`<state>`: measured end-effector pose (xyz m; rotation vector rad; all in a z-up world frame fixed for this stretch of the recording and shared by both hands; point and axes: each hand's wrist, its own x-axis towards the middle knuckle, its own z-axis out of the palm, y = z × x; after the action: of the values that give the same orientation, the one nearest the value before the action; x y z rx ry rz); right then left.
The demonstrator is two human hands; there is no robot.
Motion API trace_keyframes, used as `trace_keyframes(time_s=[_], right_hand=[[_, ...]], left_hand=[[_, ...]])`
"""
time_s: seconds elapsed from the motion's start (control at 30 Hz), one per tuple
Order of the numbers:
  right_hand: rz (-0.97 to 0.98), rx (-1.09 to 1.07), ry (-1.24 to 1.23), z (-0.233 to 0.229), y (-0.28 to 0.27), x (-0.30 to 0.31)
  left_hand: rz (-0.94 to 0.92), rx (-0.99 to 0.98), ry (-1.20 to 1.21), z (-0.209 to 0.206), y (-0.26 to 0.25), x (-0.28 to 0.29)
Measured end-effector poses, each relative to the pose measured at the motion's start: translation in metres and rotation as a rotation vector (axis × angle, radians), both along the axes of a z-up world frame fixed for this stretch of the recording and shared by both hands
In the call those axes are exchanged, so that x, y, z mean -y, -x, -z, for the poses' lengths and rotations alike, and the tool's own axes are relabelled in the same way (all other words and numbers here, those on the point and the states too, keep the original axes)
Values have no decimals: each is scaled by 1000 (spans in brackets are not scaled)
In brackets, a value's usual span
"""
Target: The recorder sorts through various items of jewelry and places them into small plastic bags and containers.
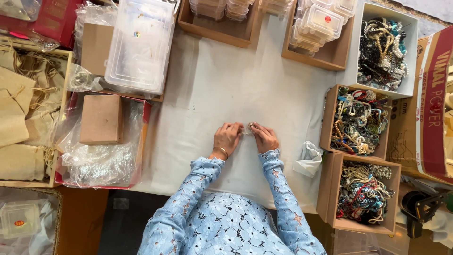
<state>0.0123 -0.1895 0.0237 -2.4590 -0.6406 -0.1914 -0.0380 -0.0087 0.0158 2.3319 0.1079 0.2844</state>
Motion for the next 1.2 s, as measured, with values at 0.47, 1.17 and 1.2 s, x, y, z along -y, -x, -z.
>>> trace_keyframes(time_s=[0.47,1.17,1.2], right_hand=[[6,32,-39,6,3,-1],[-22,138,-44,5,7,-5],[-16,131,-46,6,7,-5]], left_hand=[[18,2,-38,1,-44,-2],[23,-119,-64,37,-94,23],[44,-115,-73,40,-96,27]])
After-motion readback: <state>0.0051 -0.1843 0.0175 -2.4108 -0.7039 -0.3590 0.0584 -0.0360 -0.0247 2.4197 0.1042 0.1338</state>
